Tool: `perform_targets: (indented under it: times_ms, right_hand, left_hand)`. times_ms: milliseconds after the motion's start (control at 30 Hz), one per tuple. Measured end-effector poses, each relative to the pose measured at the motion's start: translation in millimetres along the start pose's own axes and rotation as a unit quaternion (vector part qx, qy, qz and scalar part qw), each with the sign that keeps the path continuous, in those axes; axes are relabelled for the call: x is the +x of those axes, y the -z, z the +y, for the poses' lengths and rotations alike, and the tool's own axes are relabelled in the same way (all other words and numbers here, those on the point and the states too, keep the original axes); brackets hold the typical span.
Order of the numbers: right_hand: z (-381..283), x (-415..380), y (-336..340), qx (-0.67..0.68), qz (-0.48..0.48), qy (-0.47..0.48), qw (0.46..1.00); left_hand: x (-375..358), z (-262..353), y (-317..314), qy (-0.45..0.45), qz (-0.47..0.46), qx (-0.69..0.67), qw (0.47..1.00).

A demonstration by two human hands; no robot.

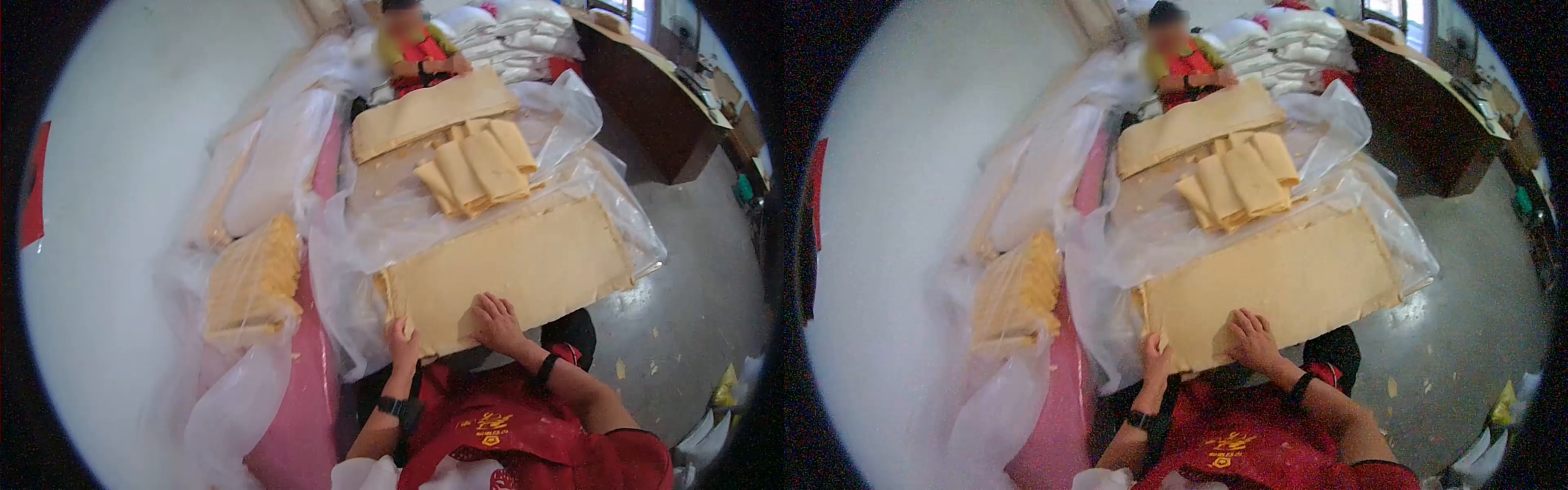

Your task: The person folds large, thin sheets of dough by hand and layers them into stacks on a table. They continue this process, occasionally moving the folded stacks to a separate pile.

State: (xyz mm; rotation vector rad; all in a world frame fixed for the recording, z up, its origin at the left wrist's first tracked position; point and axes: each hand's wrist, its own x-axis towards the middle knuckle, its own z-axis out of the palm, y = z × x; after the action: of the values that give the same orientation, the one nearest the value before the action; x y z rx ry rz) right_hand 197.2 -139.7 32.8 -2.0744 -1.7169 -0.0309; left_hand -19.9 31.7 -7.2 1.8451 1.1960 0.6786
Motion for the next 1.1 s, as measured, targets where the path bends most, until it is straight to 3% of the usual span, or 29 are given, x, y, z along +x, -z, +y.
perform_targets:
  times_ms: [33,100,133,200,333,400,433,467,500,533,567,600,633,667,733,800,900,1000,1067,1100]
  right_hand:
    - [-13.1,-2.5,-7.2,0.013,-0.007,0.005,1.000]
    - [-27.5,0.3,-13.3,-0.003,0.007,0.002,1.000]
    - [-32.4,2.6,-11.1,-0.001,0.006,0.002,1.000]
    - [-38.3,13.3,-4.8,-0.029,-0.040,-0.010,0.999]
    - [-30.2,28.3,-25.5,-0.054,-0.005,-0.012,0.998]
    - [-16.8,31.9,-38.7,0.155,0.012,-0.126,0.980]
    - [-12.3,31.8,-36.7,0.155,0.010,-0.124,0.980]
    - [-3.4,33.8,-32.9,0.347,0.036,-0.186,0.919]
    - [7.6,36.0,-26.9,0.521,0.064,-0.241,0.817]
    - [17.0,33.4,-20.6,0.670,0.092,-0.285,0.680]
    - [23.8,29.3,-14.9,0.666,0.098,-0.287,0.682]
    - [31.2,25.8,-9.3,0.665,0.130,-0.316,0.664]
    - [39.7,22.2,-3.9,0.664,0.162,-0.344,0.644]
    - [47.9,16.5,10.6,0.660,0.168,-0.346,0.645]
    - [65.8,5.2,55.6,0.632,0.269,-0.309,0.658]
    - [118.9,-13.9,72.7,0.602,0.339,-0.301,0.658]
    - [160.7,-33.6,85.4,0.619,0.392,-0.392,0.556]
    - [201.0,-54.5,30.5,0.631,0.366,-0.438,0.526]
    - [204.6,-58.1,13.5,0.604,0.360,-0.451,0.549]
    - [207.2,-60.9,3.2,0.575,0.349,-0.467,0.574]
  left_hand:
    - [-3.8,13.3,4.6,0.011,0.005,0.009,1.000]
    - [-4.1,34.6,6.0,0.112,-0.038,-0.179,0.977]
    - [-5.8,37.9,3.9,0.113,-0.037,-0.178,0.977]
    - [-1.8,51.2,2.2,0.060,-0.011,-0.152,0.986]
    - [5.5,102.5,3.3,0.035,-0.059,-0.147,0.987]
    - [5.1,128.7,6.0,-0.135,-0.049,-0.109,0.984]
    - [6.7,135.2,5.4,-0.133,-0.047,-0.109,0.984]
    - [9.1,143.1,2.7,-0.046,-0.108,-0.260,0.959]
    - [10.0,148.7,-3.4,0.040,-0.168,-0.402,0.899]
    - [19.3,126.2,-24.7,0.031,-0.163,-0.398,0.902]
    - [28.1,97.4,-40.8,0.029,-0.169,-0.401,0.900]
    - [34.1,68.5,-55.6,-0.099,-0.196,-0.124,0.968]
    - [34.4,54.0,-64.3,-0.220,-0.201,0.165,0.940]
    - [26.7,56.2,-61.2,-0.225,-0.206,0.161,0.939]
    - [10.4,68.7,-43.6,-0.290,-0.152,0.316,0.891]
    - [13.4,73.4,-41.8,-0.268,-0.169,0.319,0.893]
    - [19.3,91.3,-47.7,-0.245,-0.174,0.332,0.894]
    - [28.2,117.7,-77.1,-0.275,-0.148,0.364,0.877]
    - [26.6,149.2,-102.3,-0.256,-0.203,0.200,0.924]
    - [29.7,159.9,-118.4,-0.259,-0.206,0.202,0.922]
